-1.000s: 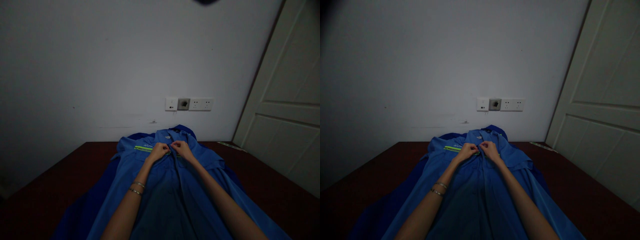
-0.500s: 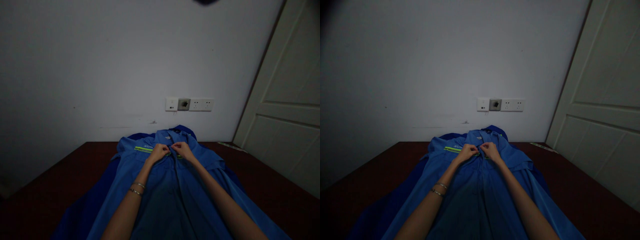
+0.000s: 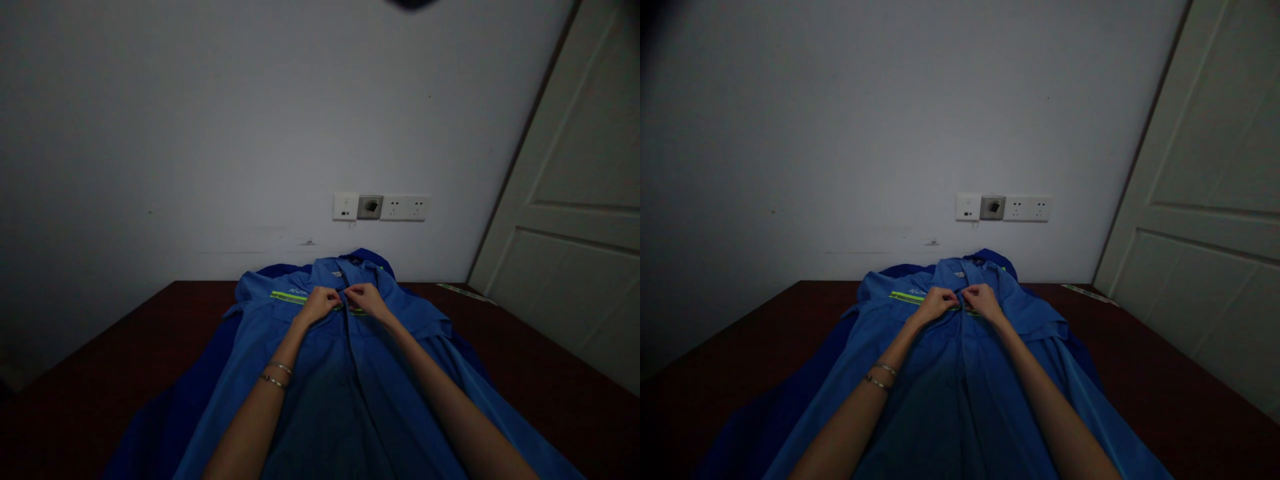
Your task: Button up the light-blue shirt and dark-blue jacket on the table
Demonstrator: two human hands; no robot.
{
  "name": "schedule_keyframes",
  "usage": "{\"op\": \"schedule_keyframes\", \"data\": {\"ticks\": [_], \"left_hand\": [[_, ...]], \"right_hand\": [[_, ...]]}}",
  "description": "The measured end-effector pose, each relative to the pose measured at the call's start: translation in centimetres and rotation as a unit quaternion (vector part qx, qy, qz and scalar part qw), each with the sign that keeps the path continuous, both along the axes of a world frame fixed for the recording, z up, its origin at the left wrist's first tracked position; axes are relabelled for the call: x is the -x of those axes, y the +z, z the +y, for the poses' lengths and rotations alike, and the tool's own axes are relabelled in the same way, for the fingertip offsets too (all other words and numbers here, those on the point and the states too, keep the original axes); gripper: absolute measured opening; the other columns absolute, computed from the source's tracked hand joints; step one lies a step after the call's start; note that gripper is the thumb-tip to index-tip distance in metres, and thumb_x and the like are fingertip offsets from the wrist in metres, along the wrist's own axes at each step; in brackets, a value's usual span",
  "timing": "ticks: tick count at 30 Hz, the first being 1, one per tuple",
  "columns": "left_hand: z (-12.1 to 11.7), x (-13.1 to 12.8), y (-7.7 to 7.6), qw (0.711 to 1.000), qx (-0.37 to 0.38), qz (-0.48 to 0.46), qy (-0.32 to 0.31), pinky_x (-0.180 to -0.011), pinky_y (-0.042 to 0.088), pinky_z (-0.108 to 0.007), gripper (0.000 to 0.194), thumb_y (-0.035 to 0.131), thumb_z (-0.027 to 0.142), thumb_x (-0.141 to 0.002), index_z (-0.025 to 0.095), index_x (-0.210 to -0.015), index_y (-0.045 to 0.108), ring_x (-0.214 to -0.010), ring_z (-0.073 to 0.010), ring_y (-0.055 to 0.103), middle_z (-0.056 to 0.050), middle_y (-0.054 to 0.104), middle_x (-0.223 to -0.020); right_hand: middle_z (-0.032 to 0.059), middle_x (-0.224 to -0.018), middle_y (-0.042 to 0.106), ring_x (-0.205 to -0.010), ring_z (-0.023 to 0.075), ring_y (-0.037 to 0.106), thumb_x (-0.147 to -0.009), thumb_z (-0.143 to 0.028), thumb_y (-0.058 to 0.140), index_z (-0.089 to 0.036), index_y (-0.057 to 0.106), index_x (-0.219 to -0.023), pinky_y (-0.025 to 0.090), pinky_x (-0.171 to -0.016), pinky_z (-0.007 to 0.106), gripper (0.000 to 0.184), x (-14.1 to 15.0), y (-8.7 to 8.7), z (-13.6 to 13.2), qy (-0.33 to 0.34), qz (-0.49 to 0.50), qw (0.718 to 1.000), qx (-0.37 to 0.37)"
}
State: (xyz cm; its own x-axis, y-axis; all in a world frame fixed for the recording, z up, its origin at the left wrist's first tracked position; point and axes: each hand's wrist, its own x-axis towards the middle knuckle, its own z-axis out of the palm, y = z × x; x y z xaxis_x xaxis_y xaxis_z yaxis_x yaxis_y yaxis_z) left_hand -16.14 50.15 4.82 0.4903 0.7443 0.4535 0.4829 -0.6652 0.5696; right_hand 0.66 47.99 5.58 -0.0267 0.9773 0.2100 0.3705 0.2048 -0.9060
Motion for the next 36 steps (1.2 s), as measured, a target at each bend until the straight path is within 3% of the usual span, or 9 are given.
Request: {"op": "schedule_keyframes", "data": {"ticks": [6,13,20,31,36], "left_hand": [[0.4,0.1,-0.4,1.000,0.003,-0.018,-0.003,-0.062,0.041,-0.020,0.017,0.055,0.019,-0.072,0.014,-0.075,0.071,-0.064,-0.0121,0.058,-0.001,0.068,-0.070],[0.5,-0.2,-0.5,0.998,0.021,-0.054,-0.007,-0.062,0.043,-0.020,0.015,0.056,0.017,-0.071,0.014,-0.073,0.071,-0.064,-0.0123,0.059,-0.001,0.069,-0.069],[0.7,-0.2,-0.7,0.996,0.036,-0.086,-0.008,-0.063,0.044,-0.021,0.014,0.058,0.018,-0.070,0.013,-0.073,0.070,-0.064,-0.0132,0.060,-0.002,0.069,-0.069],[0.6,-0.4,-1.0,0.994,0.047,-0.093,0.010,-0.063,0.045,-0.021,0.012,0.059,0.018,-0.070,0.013,-0.073,0.070,-0.064,-0.0128,0.061,-0.002,0.069,-0.071],[0.3,-0.4,-0.8,0.996,0.037,-0.083,0.021,-0.063,0.045,-0.021,0.013,0.058,0.017,-0.071,0.013,-0.073,0.070,-0.063,-0.0129,0.060,-0.002,0.069,-0.068]], "right_hand": [[0.0012,-0.062,0.064,-0.053,0.0099,0.060,-0.066,-0.010,0.059,-0.012,0.063,-0.074,0.052,-0.051,0.020,0.009,0.0,0.2,-0.5,0.032,0.118,0.990,0.064],[-0.0017,-0.059,0.063,-0.051,0.0088,0.058,-0.055,-0.014,0.071,-0.013,0.063,-0.069,0.052,-0.051,0.020,0.017,-0.3,-0.2,-0.3,0.048,0.164,0.983,0.067],[-0.0030,-0.051,0.058,-0.048,0.0096,0.057,-0.052,-0.025,0.072,-0.012,0.061,-0.062,0.051,-0.054,0.023,0.020,-0.4,-0.8,0.0,0.064,0.115,0.990,0.050],[0.0008,-0.061,0.063,-0.057,0.0133,0.058,-0.054,-0.028,0.066,-0.012,0.064,-0.071,0.048,-0.057,0.025,0.023,-0.5,-1.4,0.2,0.069,0.075,0.995,0.003],[0.0025,-0.061,0.063,-0.056,0.0123,0.056,-0.066,-0.037,0.059,-0.010,0.069,-0.075,0.042,-0.053,0.021,0.031,-0.7,-0.8,-0.4,0.105,-0.013,0.994,-0.028]]}}
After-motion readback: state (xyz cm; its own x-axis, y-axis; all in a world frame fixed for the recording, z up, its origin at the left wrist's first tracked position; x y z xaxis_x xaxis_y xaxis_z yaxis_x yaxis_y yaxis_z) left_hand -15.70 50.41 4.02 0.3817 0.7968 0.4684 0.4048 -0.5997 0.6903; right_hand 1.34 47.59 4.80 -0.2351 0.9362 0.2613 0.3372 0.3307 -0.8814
